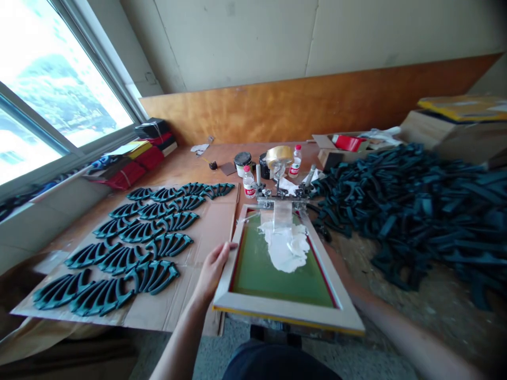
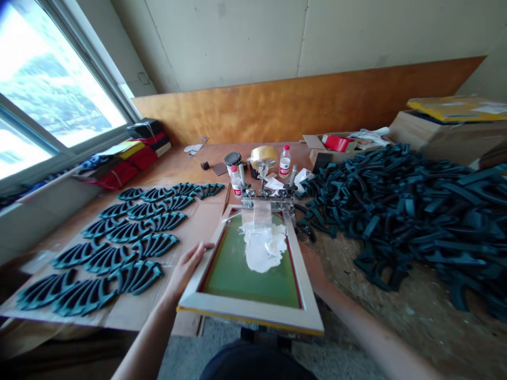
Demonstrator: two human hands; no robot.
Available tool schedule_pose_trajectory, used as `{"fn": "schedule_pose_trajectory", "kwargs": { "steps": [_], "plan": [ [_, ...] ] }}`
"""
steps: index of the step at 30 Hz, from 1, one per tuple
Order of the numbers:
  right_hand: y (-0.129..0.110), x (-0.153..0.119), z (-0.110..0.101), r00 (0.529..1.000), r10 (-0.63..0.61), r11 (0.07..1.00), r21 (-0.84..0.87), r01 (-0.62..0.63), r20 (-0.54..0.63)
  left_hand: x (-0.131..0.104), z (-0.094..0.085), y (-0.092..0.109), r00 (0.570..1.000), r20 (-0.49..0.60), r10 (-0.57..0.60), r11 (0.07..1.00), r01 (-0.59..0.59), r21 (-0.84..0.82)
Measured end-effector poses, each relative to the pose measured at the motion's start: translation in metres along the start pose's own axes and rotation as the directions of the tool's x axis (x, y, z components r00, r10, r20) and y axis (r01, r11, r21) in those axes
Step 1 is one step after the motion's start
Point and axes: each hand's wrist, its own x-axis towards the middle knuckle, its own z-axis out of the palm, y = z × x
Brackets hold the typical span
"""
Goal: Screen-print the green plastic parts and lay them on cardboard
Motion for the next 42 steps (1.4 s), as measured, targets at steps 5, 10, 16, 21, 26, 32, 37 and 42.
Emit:
{"fn": "schedule_pose_trajectory", "kwargs": {
  "steps": [5,10,16,21,26,32,37,42],
  "plan": [
    [-0.016,0.057,-0.030,0.986,-0.052,0.997,-0.061,0.043,-0.158,0.008,0.008,-0.089,0.997,0.025,-0.069,0.994,0.066,0.089],
    [-0.066,0.085,-0.014,0.973,-0.183,0.956,-0.206,0.210,0.141,0.023,0.009,-0.120,0.997,0.012,-0.072,0.971,0.067,0.229],
    [-0.063,0.029,-0.012,0.847,-0.437,0.861,-0.131,0.491,0.302,0.022,0.008,-0.121,0.996,0.040,-0.082,0.978,0.073,0.194],
    [-0.059,0.025,-0.026,0.788,-0.506,0.843,0.005,0.539,0.351,0.020,0.010,-0.115,0.995,0.041,-0.093,0.986,0.087,0.139],
    [-0.063,0.012,-0.008,0.829,-0.555,0.827,-0.065,0.559,0.065,0.019,0.010,-0.111,0.993,0.039,-0.107,0.991,0.104,0.083],
    [-0.063,0.028,-0.018,0.887,-0.440,0.896,-0.006,0.445,0.140,0.017,0.009,-0.103,0.990,0.041,-0.138,0.989,0.136,0.062],
    [-0.064,0.101,-0.044,0.985,-0.175,0.966,-0.191,0.174,0.014,0.009,-0.001,-0.051,0.980,0.093,-0.178,0.984,0.176,0.027],
    [-0.017,0.107,-0.071,0.971,0.069,0.988,-0.123,-0.099,-0.229,0.014,-0.003,0.024,1.000,0.003,-0.019,0.997,0.019,-0.079]
  ]
}}
